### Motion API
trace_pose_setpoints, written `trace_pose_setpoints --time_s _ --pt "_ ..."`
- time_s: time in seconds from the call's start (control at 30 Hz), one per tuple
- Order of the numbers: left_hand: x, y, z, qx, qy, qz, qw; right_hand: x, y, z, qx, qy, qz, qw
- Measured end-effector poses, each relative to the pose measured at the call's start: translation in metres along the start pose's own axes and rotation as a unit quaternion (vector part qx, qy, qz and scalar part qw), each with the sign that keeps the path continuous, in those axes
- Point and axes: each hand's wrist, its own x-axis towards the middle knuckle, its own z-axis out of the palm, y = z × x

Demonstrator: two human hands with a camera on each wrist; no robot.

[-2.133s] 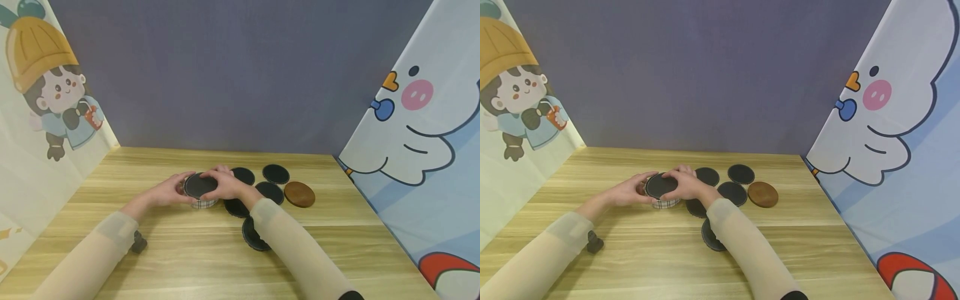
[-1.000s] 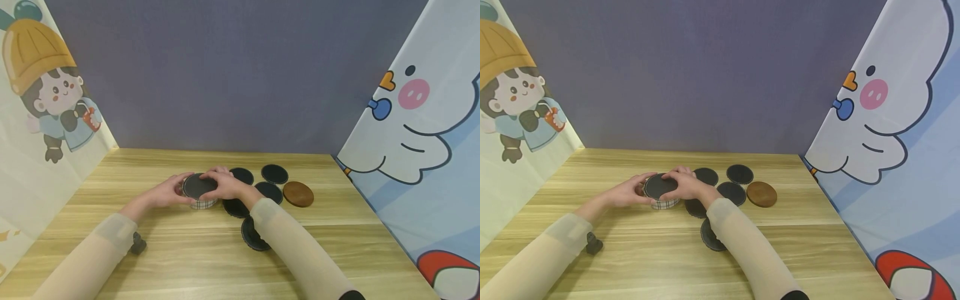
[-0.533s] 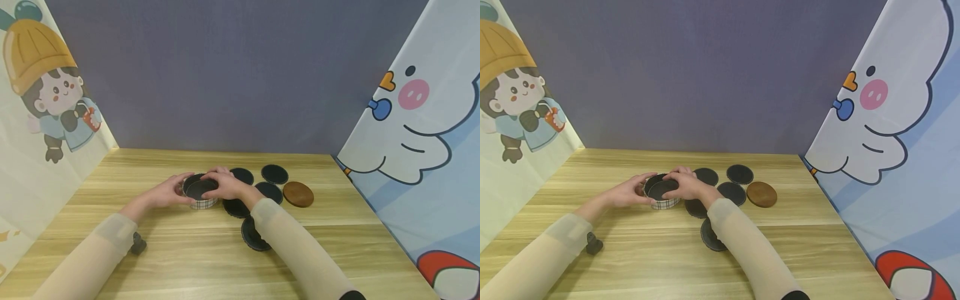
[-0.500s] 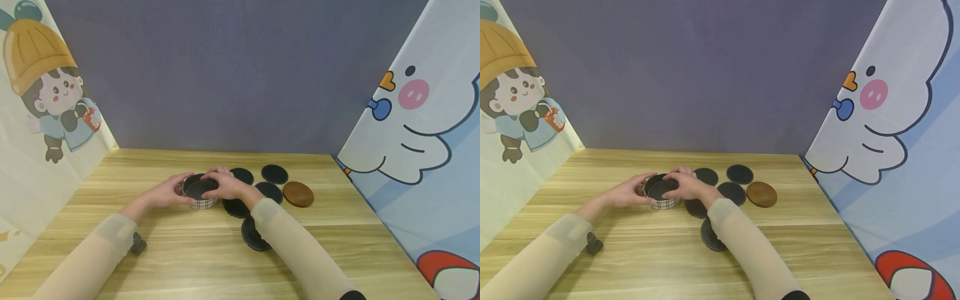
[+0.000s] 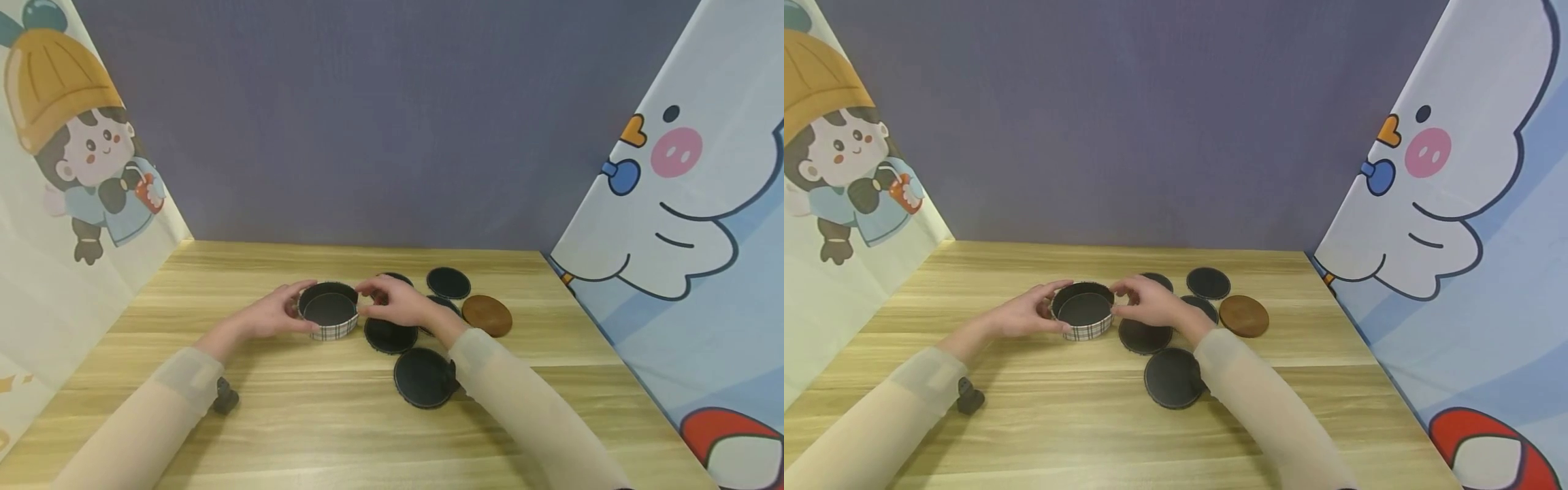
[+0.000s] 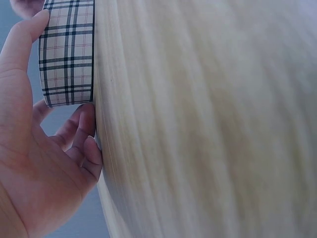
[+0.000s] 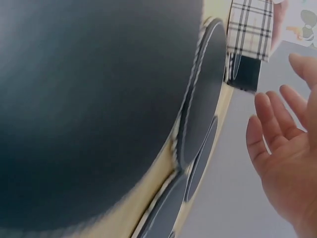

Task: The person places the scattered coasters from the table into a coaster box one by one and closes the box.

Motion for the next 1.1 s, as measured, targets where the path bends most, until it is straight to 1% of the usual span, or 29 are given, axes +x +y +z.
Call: trace_pose_setpoints --time_s 0.1,0.33,0.47,0.63,0.93,1.1 --pt "0.001 0.0 0.0 0.002 0.0 0.001 1.0 -0.016 0.006 -0.006 0.01 -0.002 0.002 1.0" --pt "0.001 0.001 -0.001 0.002 -0.001 -0.004 1.0 -0.052 0.018 -0.017 0.003 -0.011 -0.002 1.0" --pt "-0.001 0.001 -0.001 0.0 -0.002 -0.004 1.0 -0.072 0.022 -0.02 0.011 -0.017 0.006 1.0" --pt "-0.002 0.002 -0.001 0.004 -0.001 -0.007 1.0 -0.096 0.028 -0.02 -0.002 -0.021 0.013 1.0" --pt "-0.002 0.001 -0.002 -0.002 -0.001 -0.008 1.0 -0.126 0.038 -0.02 -0.003 -0.026 0.016 1.0" --pt "-0.002 0.003 -0.002 -0.007 -0.002 -0.009 0.9999 -0.136 0.039 -0.018 -0.009 -0.031 0.009 0.999"
